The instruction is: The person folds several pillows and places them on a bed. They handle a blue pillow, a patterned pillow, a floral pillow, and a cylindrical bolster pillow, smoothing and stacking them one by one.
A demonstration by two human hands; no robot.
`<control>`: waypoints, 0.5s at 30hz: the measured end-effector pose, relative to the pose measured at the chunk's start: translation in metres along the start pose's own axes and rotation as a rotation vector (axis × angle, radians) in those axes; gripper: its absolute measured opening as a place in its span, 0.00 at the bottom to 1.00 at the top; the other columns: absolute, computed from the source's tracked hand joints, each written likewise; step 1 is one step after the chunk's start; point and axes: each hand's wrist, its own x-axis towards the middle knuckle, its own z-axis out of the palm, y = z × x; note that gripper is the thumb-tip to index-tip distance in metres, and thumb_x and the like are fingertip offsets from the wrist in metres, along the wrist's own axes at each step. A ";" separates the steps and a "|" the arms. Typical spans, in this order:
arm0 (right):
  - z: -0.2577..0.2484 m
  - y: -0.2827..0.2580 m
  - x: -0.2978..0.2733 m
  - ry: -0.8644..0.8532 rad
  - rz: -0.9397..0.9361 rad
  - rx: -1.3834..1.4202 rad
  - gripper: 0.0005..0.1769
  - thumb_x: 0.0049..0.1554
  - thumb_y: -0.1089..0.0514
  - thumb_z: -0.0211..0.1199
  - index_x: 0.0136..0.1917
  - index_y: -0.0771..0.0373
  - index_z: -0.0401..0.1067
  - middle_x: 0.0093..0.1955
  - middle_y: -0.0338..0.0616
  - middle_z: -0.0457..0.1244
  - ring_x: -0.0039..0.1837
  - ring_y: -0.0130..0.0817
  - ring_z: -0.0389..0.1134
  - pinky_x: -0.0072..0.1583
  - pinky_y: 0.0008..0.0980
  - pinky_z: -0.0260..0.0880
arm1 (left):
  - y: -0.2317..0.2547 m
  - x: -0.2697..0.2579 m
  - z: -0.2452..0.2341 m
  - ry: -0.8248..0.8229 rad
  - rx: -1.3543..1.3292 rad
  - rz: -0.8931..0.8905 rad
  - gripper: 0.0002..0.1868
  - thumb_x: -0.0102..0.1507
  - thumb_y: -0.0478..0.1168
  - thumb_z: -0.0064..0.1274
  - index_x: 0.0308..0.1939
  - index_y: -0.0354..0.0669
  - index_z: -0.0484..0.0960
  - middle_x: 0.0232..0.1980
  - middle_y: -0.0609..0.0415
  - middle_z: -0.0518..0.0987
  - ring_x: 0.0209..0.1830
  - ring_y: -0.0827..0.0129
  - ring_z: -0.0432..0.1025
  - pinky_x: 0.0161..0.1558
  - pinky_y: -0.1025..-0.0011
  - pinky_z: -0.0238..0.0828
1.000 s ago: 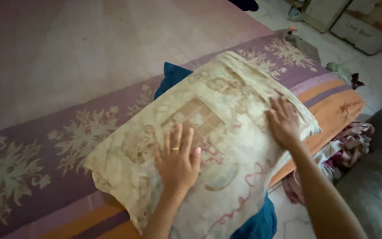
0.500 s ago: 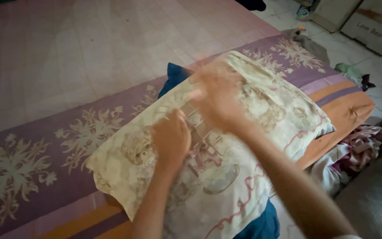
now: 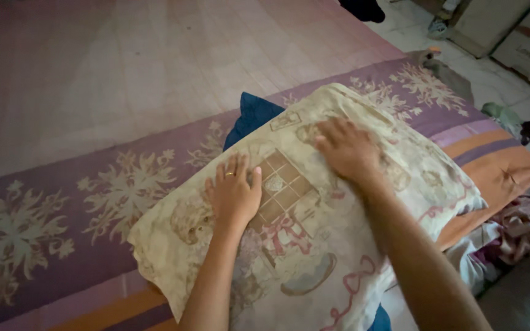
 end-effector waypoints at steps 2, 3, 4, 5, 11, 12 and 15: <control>-0.004 0.043 0.002 -0.017 0.139 0.015 0.35 0.63 0.32 0.40 0.80 0.41 0.52 0.84 0.38 0.42 0.82 0.42 0.40 0.77 0.57 0.32 | 0.004 0.001 -0.002 -0.012 0.008 -0.008 0.31 0.68 0.61 0.36 0.73 0.58 0.67 0.78 0.55 0.61 0.78 0.52 0.52 0.71 0.37 0.40; -0.002 0.064 -0.003 -0.044 0.210 0.057 0.35 0.64 0.31 0.37 0.80 0.41 0.49 0.85 0.39 0.38 0.82 0.42 0.37 0.76 0.58 0.29 | 0.007 0.000 -0.003 0.006 0.012 0.001 0.31 0.68 0.61 0.36 0.73 0.58 0.67 0.78 0.55 0.62 0.78 0.52 0.52 0.71 0.37 0.40; 0.002 0.084 -0.009 -0.035 0.241 0.083 0.35 0.64 0.31 0.37 0.80 0.43 0.50 0.84 0.41 0.41 0.82 0.43 0.39 0.76 0.56 0.32 | 0.011 -0.002 -0.003 0.023 0.015 0.011 0.31 0.68 0.61 0.36 0.73 0.58 0.68 0.78 0.55 0.62 0.78 0.53 0.53 0.71 0.37 0.40; 0.008 0.105 -0.020 -0.008 0.266 0.121 0.36 0.65 0.32 0.37 0.80 0.45 0.51 0.83 0.43 0.43 0.82 0.45 0.41 0.76 0.53 0.35 | 0.014 -0.004 -0.003 0.035 0.020 0.022 0.31 0.68 0.61 0.36 0.73 0.58 0.68 0.78 0.56 0.62 0.78 0.54 0.53 0.70 0.37 0.41; 0.015 0.183 -0.093 0.101 0.461 0.391 0.36 0.65 0.37 0.39 0.79 0.54 0.56 0.79 0.53 0.53 0.80 0.51 0.51 0.76 0.44 0.47 | 0.028 -0.012 0.000 0.094 0.079 0.091 0.31 0.68 0.60 0.38 0.73 0.57 0.68 0.78 0.54 0.62 0.77 0.49 0.54 0.71 0.36 0.39; 0.010 0.187 -0.098 0.098 0.492 0.384 0.35 0.65 0.38 0.40 0.79 0.55 0.57 0.79 0.53 0.53 0.80 0.51 0.51 0.76 0.45 0.46 | 0.030 -0.014 0.000 0.096 0.070 0.093 0.31 0.68 0.60 0.37 0.73 0.58 0.68 0.77 0.52 0.62 0.76 0.48 0.54 0.71 0.35 0.39; -0.013 0.187 -0.098 0.139 0.508 0.288 0.32 0.66 0.42 0.42 0.78 0.56 0.58 0.79 0.53 0.53 0.79 0.52 0.51 0.76 0.49 0.45 | 0.029 -0.016 -0.001 0.106 0.065 0.097 0.30 0.67 0.59 0.38 0.72 0.59 0.68 0.76 0.49 0.62 0.75 0.46 0.53 0.69 0.34 0.38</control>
